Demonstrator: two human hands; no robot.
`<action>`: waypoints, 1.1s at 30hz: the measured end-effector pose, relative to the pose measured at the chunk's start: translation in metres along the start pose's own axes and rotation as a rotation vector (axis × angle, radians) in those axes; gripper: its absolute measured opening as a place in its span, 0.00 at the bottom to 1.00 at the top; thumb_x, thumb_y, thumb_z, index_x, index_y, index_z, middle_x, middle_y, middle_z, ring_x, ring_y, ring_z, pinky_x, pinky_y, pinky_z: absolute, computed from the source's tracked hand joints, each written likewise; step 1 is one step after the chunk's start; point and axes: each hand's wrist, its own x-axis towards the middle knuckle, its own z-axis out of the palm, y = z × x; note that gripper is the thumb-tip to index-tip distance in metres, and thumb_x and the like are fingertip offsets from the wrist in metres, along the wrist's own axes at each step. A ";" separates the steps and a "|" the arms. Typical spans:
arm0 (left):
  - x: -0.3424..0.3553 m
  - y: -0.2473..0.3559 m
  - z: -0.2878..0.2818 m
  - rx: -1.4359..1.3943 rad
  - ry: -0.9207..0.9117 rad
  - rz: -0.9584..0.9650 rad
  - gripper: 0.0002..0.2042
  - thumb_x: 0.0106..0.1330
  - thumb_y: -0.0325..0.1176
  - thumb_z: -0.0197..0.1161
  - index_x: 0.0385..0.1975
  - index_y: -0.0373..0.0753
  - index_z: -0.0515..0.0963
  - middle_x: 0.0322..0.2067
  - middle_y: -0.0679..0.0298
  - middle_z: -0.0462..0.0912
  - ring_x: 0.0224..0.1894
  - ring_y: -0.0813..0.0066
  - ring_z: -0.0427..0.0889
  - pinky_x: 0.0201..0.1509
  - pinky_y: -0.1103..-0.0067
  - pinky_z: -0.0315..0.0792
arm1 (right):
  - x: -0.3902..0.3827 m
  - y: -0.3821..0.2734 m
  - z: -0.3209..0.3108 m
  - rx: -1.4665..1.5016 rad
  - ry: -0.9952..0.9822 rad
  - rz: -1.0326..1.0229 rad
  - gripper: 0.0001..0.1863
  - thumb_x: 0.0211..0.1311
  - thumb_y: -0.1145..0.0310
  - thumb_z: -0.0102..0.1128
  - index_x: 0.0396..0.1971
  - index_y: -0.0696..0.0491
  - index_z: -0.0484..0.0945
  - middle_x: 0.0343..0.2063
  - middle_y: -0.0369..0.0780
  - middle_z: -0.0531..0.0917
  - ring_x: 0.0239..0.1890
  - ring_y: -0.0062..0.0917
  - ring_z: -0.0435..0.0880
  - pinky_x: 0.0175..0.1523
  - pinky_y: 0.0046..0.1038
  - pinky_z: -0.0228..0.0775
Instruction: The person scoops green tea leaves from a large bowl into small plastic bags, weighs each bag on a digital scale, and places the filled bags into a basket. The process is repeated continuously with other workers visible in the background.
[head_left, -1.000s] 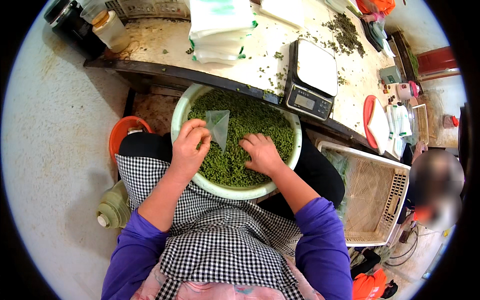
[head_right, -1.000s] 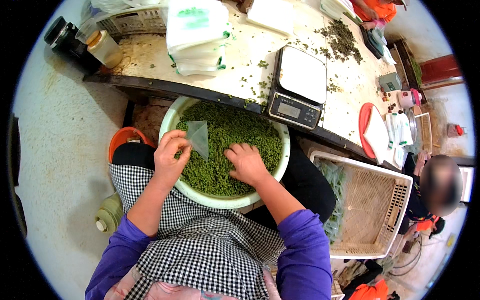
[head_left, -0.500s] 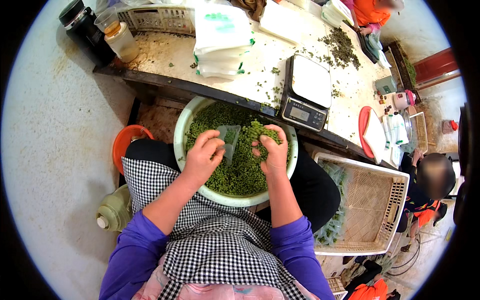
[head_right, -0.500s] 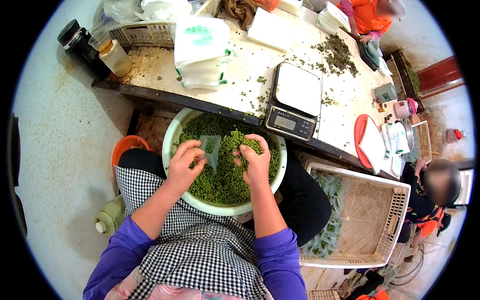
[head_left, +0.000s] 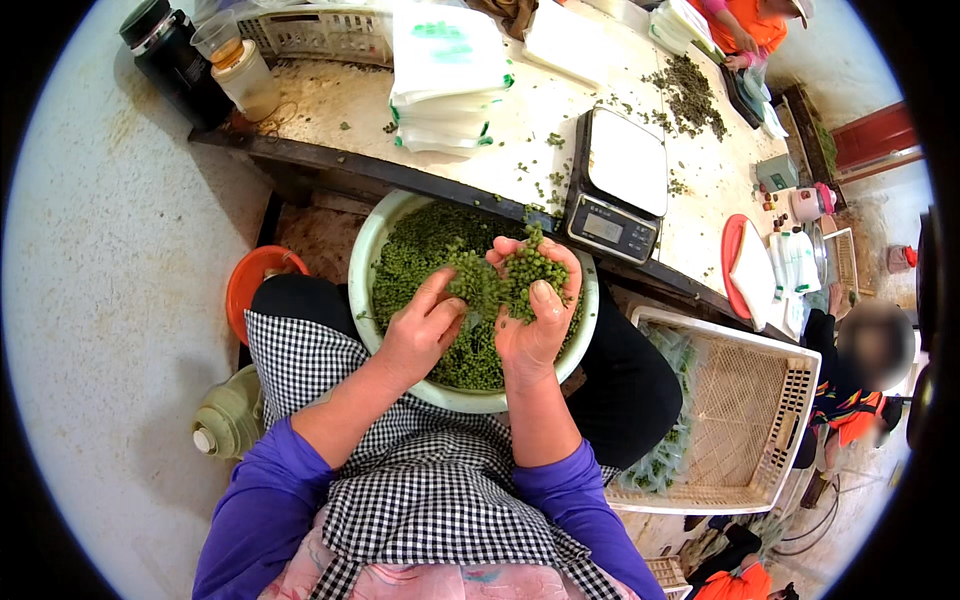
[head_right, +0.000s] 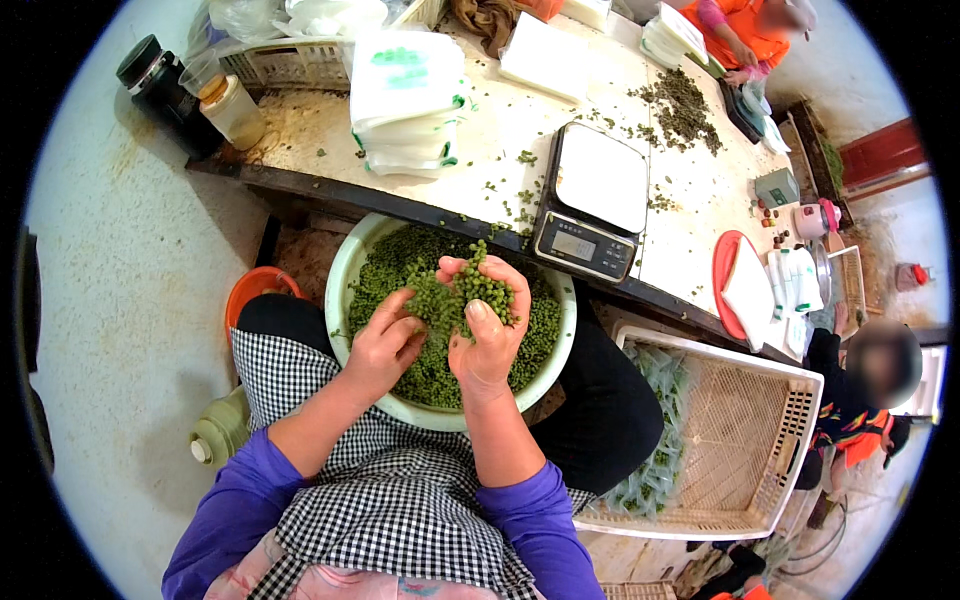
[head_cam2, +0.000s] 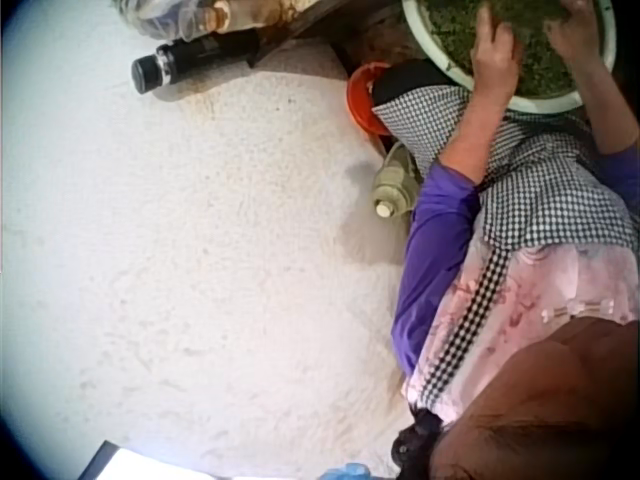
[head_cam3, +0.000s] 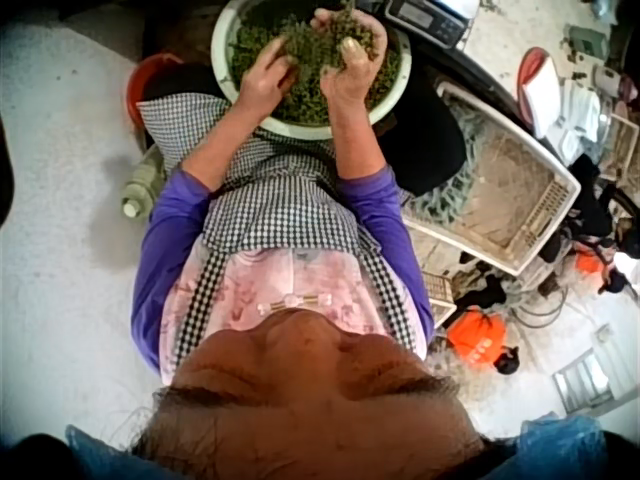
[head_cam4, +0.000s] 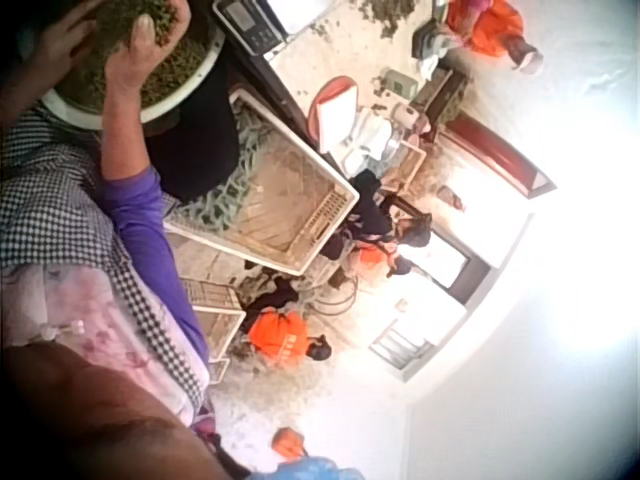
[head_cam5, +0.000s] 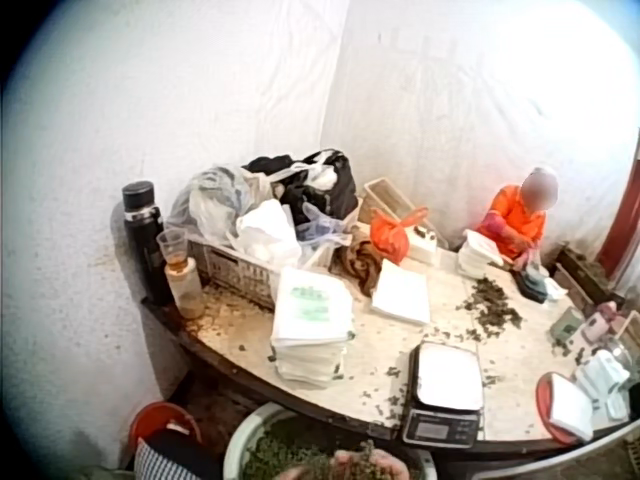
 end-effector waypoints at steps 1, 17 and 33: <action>-0.003 -0.002 0.001 -0.008 0.004 -0.009 0.12 0.48 0.17 0.70 0.32 0.32 0.77 0.55 0.46 0.73 0.37 0.64 0.85 0.38 0.75 0.81 | 0.001 0.002 0.002 -0.014 0.002 -0.027 0.22 0.55 0.70 0.65 0.50 0.55 0.70 0.51 0.43 0.72 0.51 0.38 0.81 0.58 0.41 0.74; -0.006 0.000 -0.011 -0.089 -0.009 -0.008 0.08 0.51 0.19 0.69 0.28 0.30 0.76 0.62 0.40 0.67 0.43 0.58 0.85 0.40 0.73 0.82 | -0.006 0.027 0.001 -0.322 -0.073 -0.265 0.22 0.58 0.68 0.61 0.52 0.58 0.72 0.53 0.43 0.73 0.51 0.36 0.81 0.57 0.39 0.73; -0.017 -0.006 -0.011 -0.125 0.025 -0.039 0.06 0.47 0.15 0.68 0.24 0.28 0.79 0.58 0.43 0.73 0.45 0.59 0.86 0.41 0.76 0.82 | -0.007 -0.014 0.016 -1.762 -0.523 0.189 0.31 0.57 0.70 0.62 0.61 0.57 0.65 0.58 0.52 0.73 0.54 0.46 0.78 0.55 0.41 0.72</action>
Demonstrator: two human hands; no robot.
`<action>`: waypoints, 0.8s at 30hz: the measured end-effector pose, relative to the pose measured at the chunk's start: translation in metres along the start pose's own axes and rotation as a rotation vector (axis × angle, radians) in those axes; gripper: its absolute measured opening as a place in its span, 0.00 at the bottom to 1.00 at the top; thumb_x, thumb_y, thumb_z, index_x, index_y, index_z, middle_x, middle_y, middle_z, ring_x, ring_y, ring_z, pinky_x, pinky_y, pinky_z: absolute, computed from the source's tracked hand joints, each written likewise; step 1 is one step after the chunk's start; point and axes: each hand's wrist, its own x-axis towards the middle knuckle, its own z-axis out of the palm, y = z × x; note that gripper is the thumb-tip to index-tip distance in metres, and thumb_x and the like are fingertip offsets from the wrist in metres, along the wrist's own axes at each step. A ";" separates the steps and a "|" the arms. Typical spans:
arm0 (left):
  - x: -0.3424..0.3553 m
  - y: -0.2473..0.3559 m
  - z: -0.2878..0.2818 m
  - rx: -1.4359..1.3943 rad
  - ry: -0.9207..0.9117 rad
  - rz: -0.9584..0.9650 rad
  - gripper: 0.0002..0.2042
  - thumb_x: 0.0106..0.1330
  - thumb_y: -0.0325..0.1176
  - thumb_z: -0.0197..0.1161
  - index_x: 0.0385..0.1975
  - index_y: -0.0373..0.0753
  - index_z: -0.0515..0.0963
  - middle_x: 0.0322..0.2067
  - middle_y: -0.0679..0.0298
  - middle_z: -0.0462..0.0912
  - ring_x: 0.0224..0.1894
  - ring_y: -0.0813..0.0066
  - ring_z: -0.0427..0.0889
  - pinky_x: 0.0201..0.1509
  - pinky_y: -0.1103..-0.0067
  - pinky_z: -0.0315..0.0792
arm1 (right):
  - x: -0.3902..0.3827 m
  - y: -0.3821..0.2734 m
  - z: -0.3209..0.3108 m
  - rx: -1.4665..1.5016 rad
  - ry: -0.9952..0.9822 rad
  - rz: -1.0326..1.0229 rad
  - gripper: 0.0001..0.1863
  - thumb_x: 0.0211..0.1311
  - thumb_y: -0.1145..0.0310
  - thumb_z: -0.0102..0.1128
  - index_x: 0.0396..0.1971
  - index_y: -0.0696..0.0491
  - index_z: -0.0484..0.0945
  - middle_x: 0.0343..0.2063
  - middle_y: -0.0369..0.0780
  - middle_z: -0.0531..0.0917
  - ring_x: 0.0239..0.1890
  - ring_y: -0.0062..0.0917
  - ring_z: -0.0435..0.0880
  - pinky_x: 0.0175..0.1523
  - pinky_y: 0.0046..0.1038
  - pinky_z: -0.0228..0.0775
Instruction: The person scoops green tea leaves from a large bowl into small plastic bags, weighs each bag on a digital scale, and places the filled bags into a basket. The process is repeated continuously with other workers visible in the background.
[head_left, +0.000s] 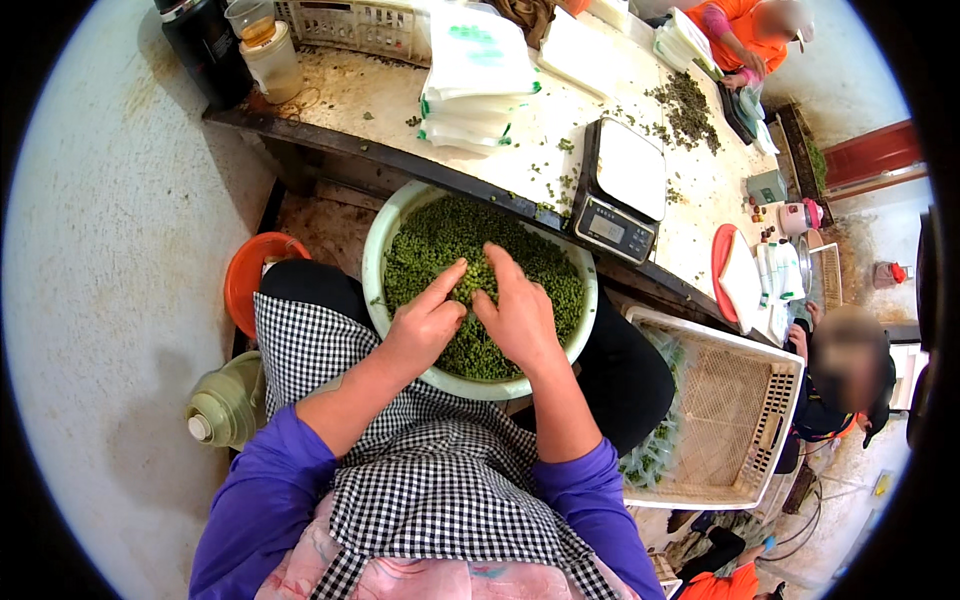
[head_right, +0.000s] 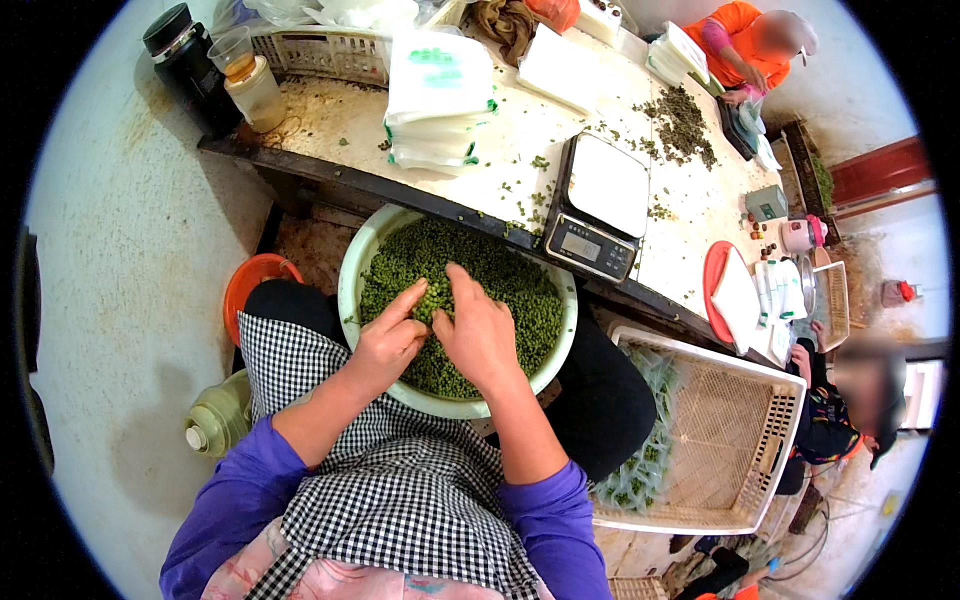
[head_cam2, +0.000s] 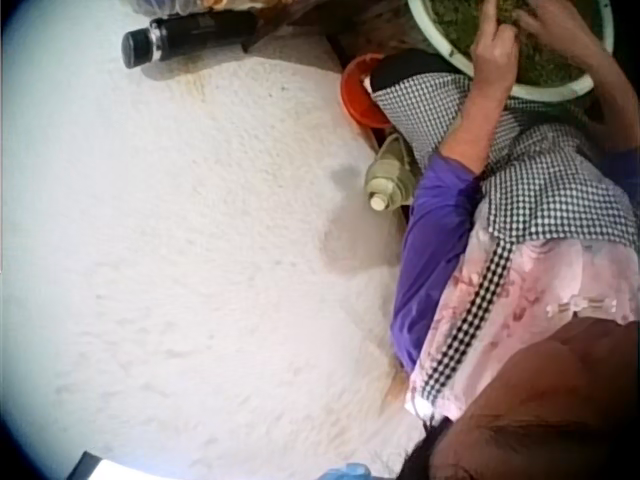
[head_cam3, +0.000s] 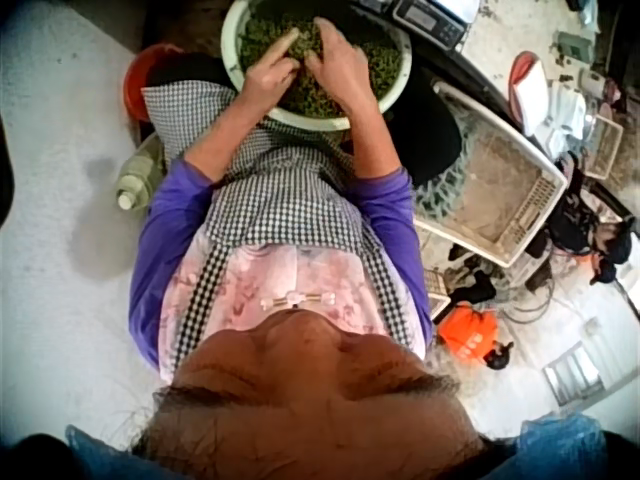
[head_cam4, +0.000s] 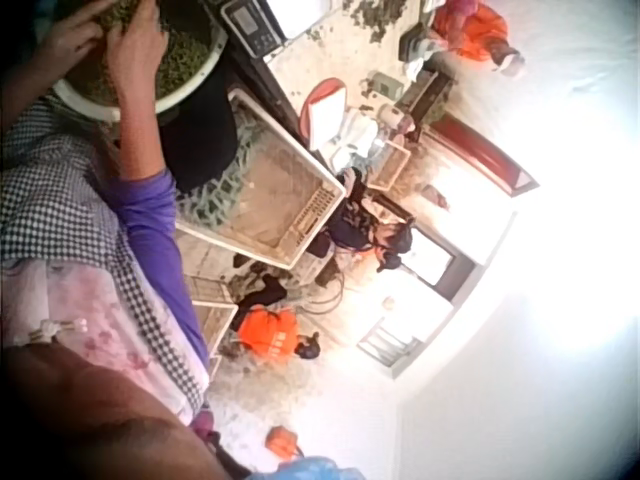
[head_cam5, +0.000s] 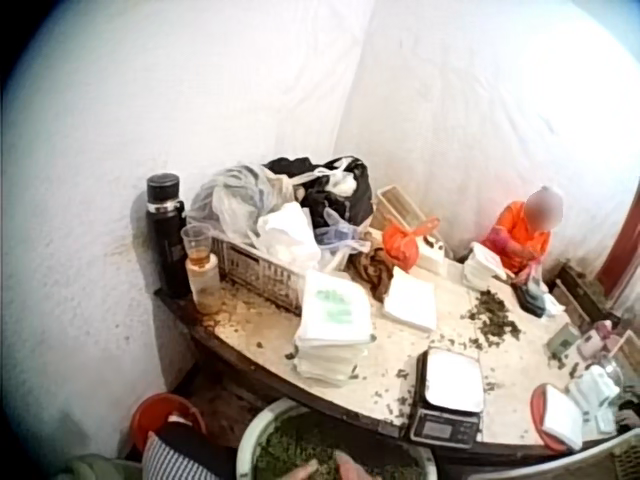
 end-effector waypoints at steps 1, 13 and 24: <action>-0.001 0.001 0.000 0.021 -0.008 0.007 0.06 0.47 0.15 0.68 0.23 0.28 0.78 0.58 0.43 0.74 0.45 0.59 0.86 0.41 0.76 0.82 | 0.006 -0.010 -0.007 -0.087 -0.152 0.102 0.30 0.56 0.70 0.62 0.59 0.57 0.65 0.57 0.52 0.74 0.51 0.46 0.80 0.51 0.41 0.74; 0.000 0.008 -0.009 0.019 0.004 -0.008 0.06 0.49 0.15 0.67 0.22 0.29 0.75 0.58 0.44 0.74 0.42 0.59 0.86 0.38 0.75 0.82 | -0.014 -0.030 -0.026 0.159 0.073 -0.009 0.23 0.59 0.70 0.63 0.54 0.58 0.71 0.51 0.50 0.77 0.37 0.41 0.84 0.40 0.36 0.77; 0.001 0.011 -0.014 0.072 0.018 0.042 0.06 0.47 0.14 0.68 0.24 0.27 0.78 0.55 0.46 0.78 0.47 0.57 0.85 0.43 0.74 0.82 | -0.022 -0.030 -0.024 -0.118 0.156 -0.089 0.17 0.59 0.67 0.63 0.49 0.53 0.77 0.45 0.44 0.81 0.36 0.41 0.84 0.38 0.37 0.77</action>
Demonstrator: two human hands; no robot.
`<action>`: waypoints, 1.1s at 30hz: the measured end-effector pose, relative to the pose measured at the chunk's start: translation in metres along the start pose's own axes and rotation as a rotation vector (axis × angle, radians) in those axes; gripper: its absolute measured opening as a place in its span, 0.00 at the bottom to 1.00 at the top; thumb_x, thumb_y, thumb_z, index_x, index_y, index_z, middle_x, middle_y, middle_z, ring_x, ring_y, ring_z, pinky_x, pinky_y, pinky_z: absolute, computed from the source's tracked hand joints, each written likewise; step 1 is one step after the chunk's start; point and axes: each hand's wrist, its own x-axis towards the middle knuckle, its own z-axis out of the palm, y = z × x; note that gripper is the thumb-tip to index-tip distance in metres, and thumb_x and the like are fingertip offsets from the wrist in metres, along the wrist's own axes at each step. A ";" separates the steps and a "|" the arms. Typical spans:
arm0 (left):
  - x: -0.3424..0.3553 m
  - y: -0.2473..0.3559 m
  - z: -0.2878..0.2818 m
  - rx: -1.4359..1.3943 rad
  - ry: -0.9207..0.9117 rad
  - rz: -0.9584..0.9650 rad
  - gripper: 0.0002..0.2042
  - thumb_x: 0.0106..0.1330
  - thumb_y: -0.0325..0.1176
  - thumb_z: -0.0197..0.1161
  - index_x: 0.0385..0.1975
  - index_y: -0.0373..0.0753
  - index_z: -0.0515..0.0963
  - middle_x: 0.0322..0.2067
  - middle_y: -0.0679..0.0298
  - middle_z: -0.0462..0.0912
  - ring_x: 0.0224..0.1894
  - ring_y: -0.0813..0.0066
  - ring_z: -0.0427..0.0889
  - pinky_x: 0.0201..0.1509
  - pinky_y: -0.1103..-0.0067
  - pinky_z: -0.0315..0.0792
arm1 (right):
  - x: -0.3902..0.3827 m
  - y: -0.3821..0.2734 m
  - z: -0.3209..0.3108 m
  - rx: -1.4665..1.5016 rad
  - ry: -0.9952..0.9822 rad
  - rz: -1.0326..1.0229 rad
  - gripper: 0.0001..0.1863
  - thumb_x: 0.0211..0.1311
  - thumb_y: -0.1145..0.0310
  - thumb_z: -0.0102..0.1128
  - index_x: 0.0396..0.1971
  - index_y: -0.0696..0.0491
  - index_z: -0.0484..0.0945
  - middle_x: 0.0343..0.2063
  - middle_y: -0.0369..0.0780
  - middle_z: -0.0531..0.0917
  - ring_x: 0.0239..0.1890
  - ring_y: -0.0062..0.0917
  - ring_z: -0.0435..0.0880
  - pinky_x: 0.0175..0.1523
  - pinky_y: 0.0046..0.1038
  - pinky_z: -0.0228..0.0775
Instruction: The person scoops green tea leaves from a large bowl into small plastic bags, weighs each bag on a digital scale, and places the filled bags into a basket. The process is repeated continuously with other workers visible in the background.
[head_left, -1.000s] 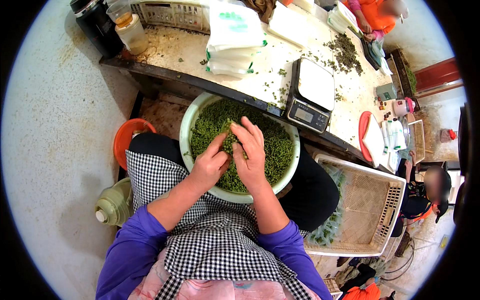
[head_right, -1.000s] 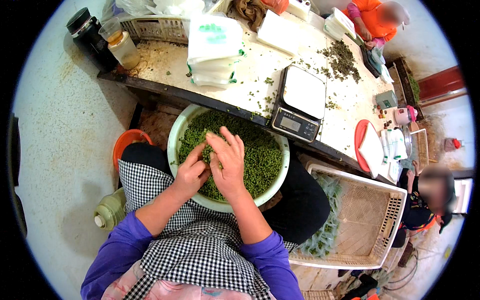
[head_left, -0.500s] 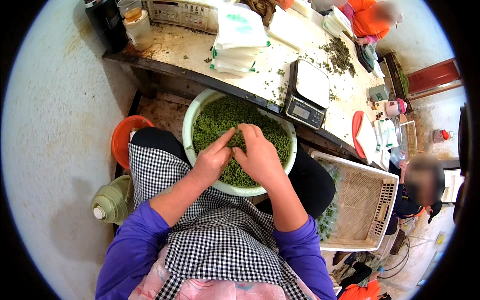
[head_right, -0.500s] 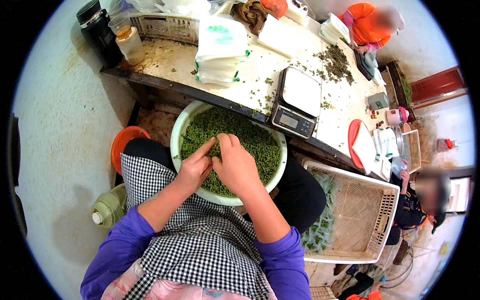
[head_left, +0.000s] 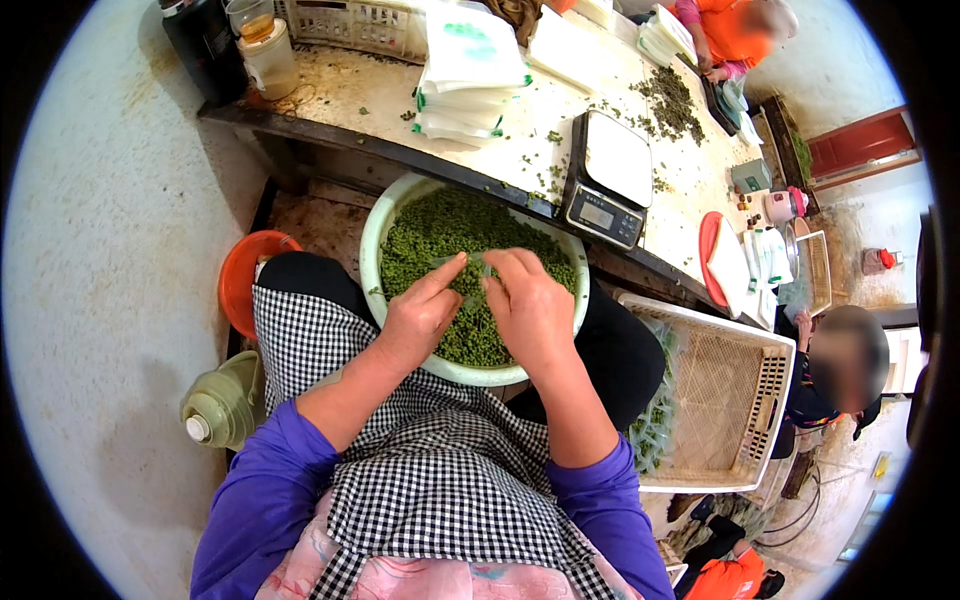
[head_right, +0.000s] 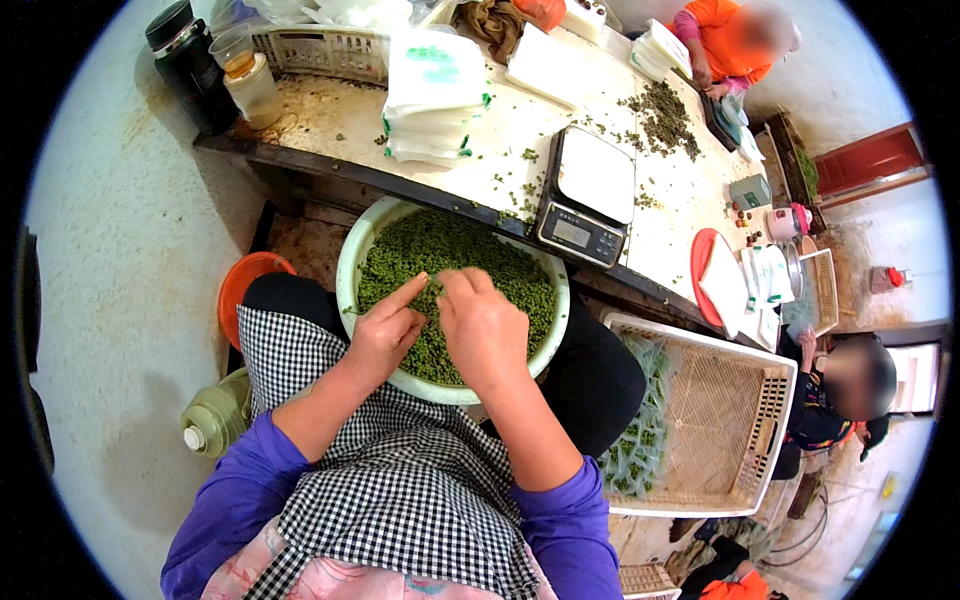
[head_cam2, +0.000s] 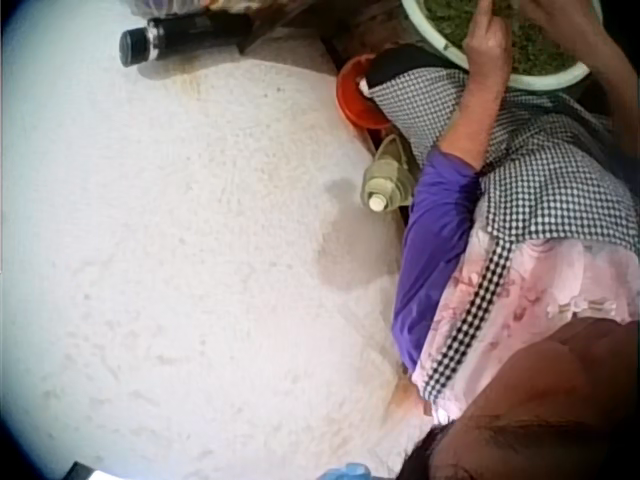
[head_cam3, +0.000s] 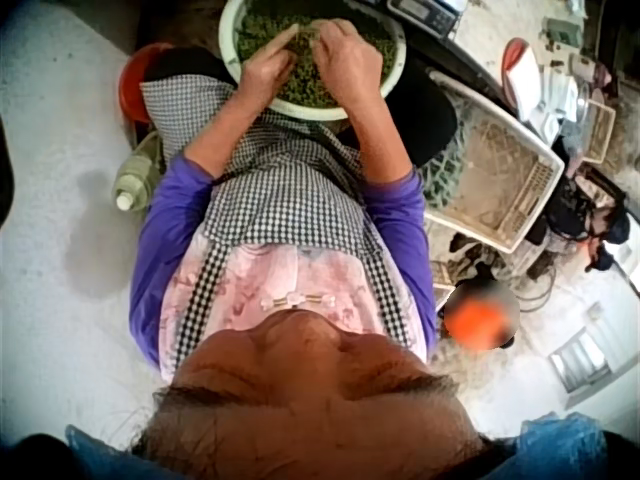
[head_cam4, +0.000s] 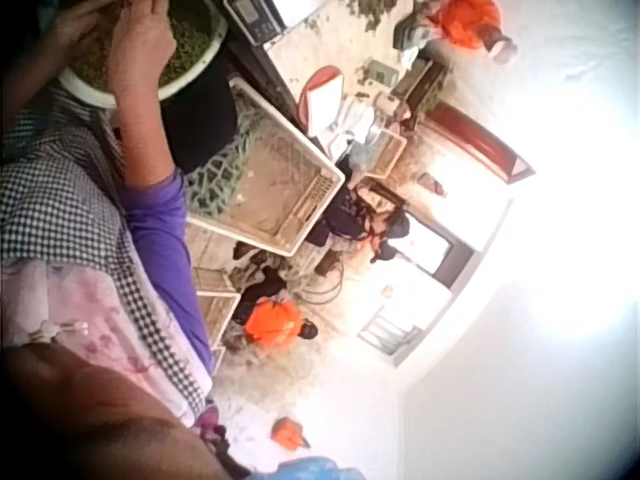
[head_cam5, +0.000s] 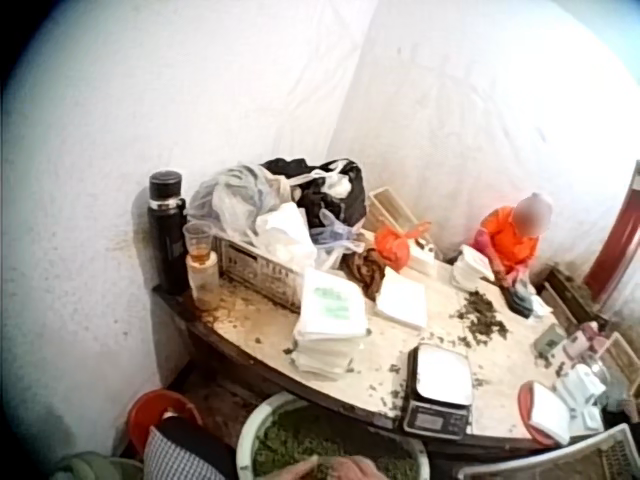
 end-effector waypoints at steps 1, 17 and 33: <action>0.002 0.002 -0.001 0.008 0.000 0.021 0.06 0.47 0.14 0.68 0.24 0.27 0.78 0.54 0.46 0.78 0.47 0.56 0.85 0.44 0.74 0.83 | 0.003 0.002 -0.001 -0.032 0.029 0.026 0.18 0.59 0.68 0.63 0.49 0.53 0.77 0.45 0.44 0.81 0.36 0.41 0.84 0.38 0.37 0.77; -0.001 -0.002 0.002 0.093 -0.023 0.169 0.06 0.45 0.21 0.65 0.24 0.31 0.78 0.43 0.55 0.80 0.50 0.57 0.80 0.49 0.69 0.80 | 0.021 0.018 0.019 -0.025 -0.223 0.097 0.23 0.55 0.67 0.64 0.51 0.55 0.72 0.43 0.47 0.80 0.41 0.43 0.83 0.43 0.41 0.76; 0.014 -0.014 0.009 -1.109 -0.132 -1.050 0.31 0.69 0.37 0.62 0.68 0.40 0.56 0.58 0.57 0.70 0.60 0.66 0.72 0.62 0.68 0.72 | -0.005 0.074 0.018 1.022 -0.095 0.382 0.06 0.56 0.82 0.62 0.34 0.59 0.77 0.27 0.34 0.81 0.27 0.14 0.80 0.32 0.19 0.73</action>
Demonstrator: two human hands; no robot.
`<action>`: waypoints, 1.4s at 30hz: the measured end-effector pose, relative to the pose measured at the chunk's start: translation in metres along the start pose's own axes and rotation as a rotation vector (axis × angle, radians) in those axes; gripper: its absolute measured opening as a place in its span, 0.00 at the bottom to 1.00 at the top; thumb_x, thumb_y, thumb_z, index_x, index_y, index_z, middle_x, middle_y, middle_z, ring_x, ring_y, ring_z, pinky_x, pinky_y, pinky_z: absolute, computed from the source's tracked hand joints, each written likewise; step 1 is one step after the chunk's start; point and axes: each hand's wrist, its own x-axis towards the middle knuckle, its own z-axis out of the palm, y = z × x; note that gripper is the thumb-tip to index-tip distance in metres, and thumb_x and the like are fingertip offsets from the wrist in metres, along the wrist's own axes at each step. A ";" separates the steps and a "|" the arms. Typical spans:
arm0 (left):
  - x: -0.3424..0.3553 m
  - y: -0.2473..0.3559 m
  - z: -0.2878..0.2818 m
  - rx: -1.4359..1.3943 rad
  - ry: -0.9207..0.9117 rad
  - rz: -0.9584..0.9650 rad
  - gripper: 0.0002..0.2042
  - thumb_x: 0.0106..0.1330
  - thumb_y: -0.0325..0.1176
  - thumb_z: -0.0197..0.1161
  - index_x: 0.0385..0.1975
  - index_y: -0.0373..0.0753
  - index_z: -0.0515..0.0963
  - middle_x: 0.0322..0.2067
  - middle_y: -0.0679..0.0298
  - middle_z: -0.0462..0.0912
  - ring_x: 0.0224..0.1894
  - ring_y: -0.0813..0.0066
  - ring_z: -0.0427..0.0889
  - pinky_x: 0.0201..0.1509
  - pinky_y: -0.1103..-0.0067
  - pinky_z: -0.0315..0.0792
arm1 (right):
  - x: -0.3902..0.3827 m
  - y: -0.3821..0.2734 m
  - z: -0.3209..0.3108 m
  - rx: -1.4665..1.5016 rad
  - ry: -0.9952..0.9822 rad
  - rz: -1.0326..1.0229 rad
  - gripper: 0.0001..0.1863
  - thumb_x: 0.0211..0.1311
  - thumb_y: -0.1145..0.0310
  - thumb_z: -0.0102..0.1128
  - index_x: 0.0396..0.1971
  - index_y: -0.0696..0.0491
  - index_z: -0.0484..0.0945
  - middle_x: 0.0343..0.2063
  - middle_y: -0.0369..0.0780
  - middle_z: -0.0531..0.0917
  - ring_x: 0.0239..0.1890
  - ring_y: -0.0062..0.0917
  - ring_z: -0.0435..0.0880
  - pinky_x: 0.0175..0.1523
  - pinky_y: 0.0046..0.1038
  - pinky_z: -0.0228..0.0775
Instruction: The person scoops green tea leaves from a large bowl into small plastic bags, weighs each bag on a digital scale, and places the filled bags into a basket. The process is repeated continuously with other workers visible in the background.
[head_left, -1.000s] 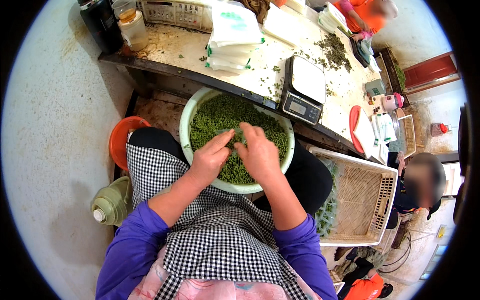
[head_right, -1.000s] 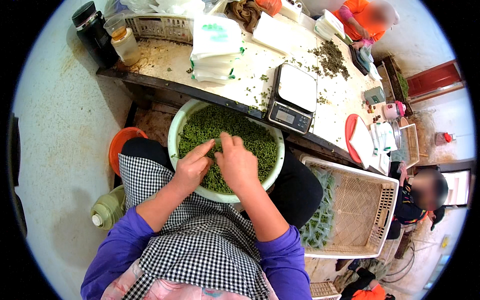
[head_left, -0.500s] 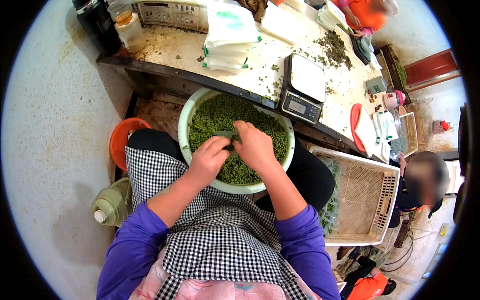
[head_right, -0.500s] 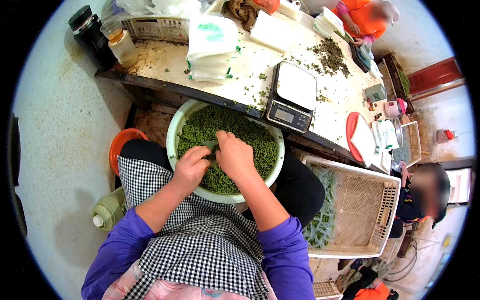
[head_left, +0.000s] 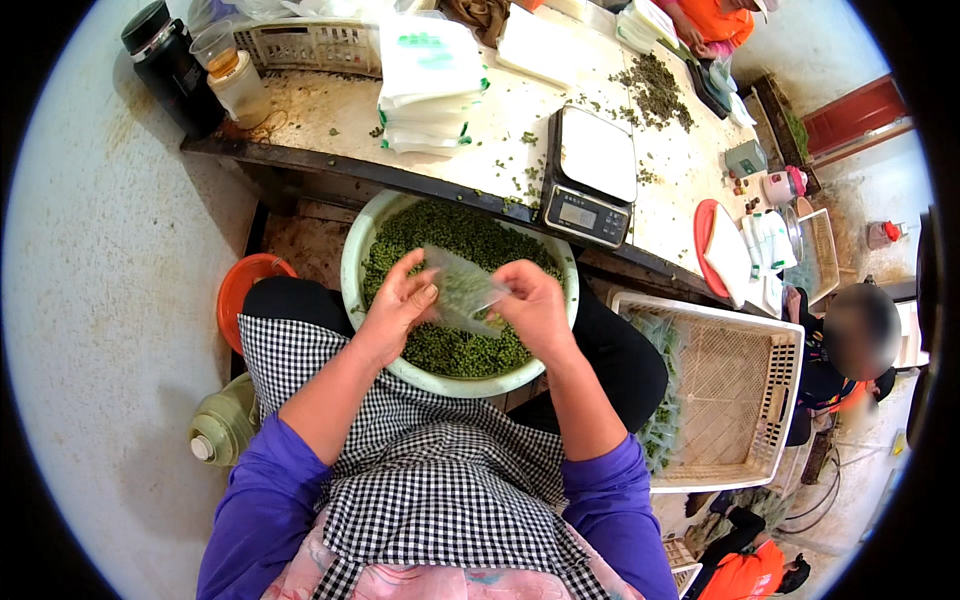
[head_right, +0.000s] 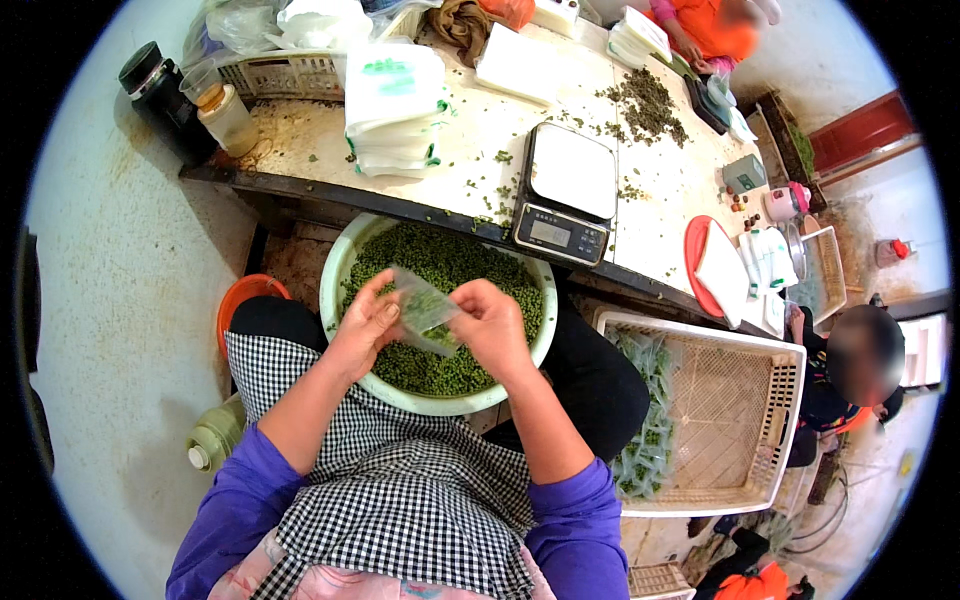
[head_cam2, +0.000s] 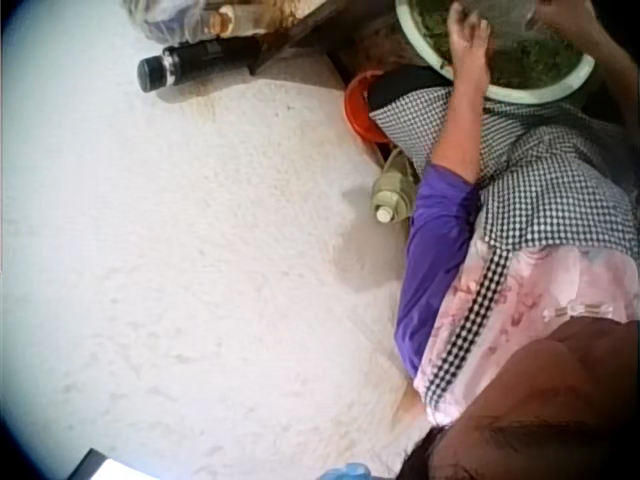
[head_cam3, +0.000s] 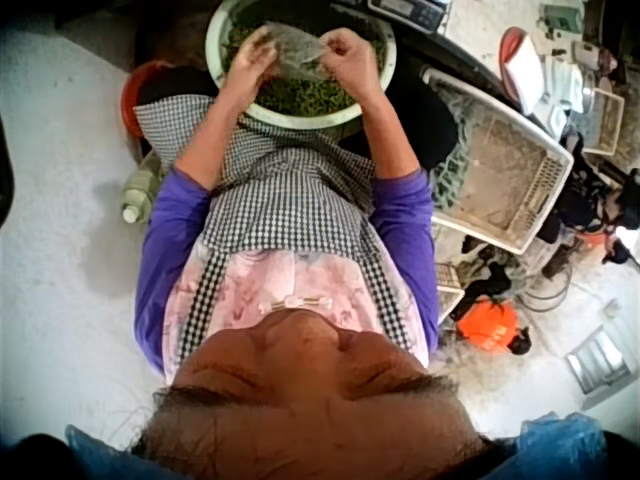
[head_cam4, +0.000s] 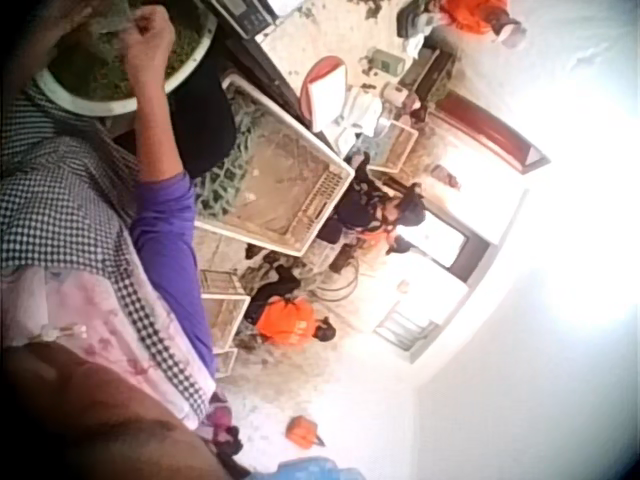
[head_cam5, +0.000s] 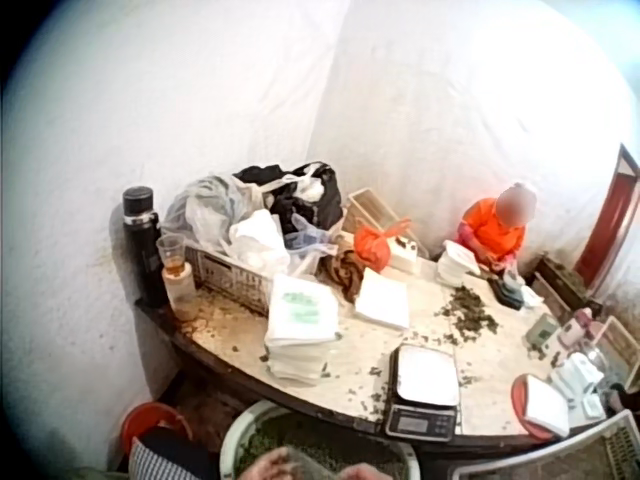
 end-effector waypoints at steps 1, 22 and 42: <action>0.004 -0.005 -0.007 -0.114 -0.132 -0.060 0.32 0.69 0.36 0.62 0.69 0.39 0.53 0.55 0.56 0.74 0.53 0.68 0.78 0.53 0.72 0.79 | 0.000 0.007 0.002 -0.043 -0.053 0.021 0.09 0.57 0.81 0.63 0.38 0.59 0.77 0.30 0.34 0.81 0.28 0.14 0.80 0.34 0.18 0.72; 0.050 -0.003 0.004 0.675 0.054 0.141 0.11 0.67 0.29 0.62 0.46 0.33 0.78 0.40 0.65 0.79 0.38 0.79 0.78 0.43 0.78 0.75 | 0.098 -0.042 -0.099 0.318 0.604 -0.411 0.15 0.61 0.77 0.62 0.46 0.63 0.73 0.34 0.41 0.80 0.30 0.21 0.81 0.36 0.21 0.74; 0.099 -0.030 0.052 1.634 -0.088 0.605 0.07 0.49 0.33 0.72 0.24 0.39 0.83 0.30 0.59 0.78 0.39 0.58 0.78 0.42 0.64 0.74 | -0.038 -0.025 -0.114 0.495 0.545 -0.272 0.07 0.66 0.78 0.56 0.43 0.60 0.77 0.35 0.41 0.84 0.30 0.20 0.82 0.38 0.23 0.76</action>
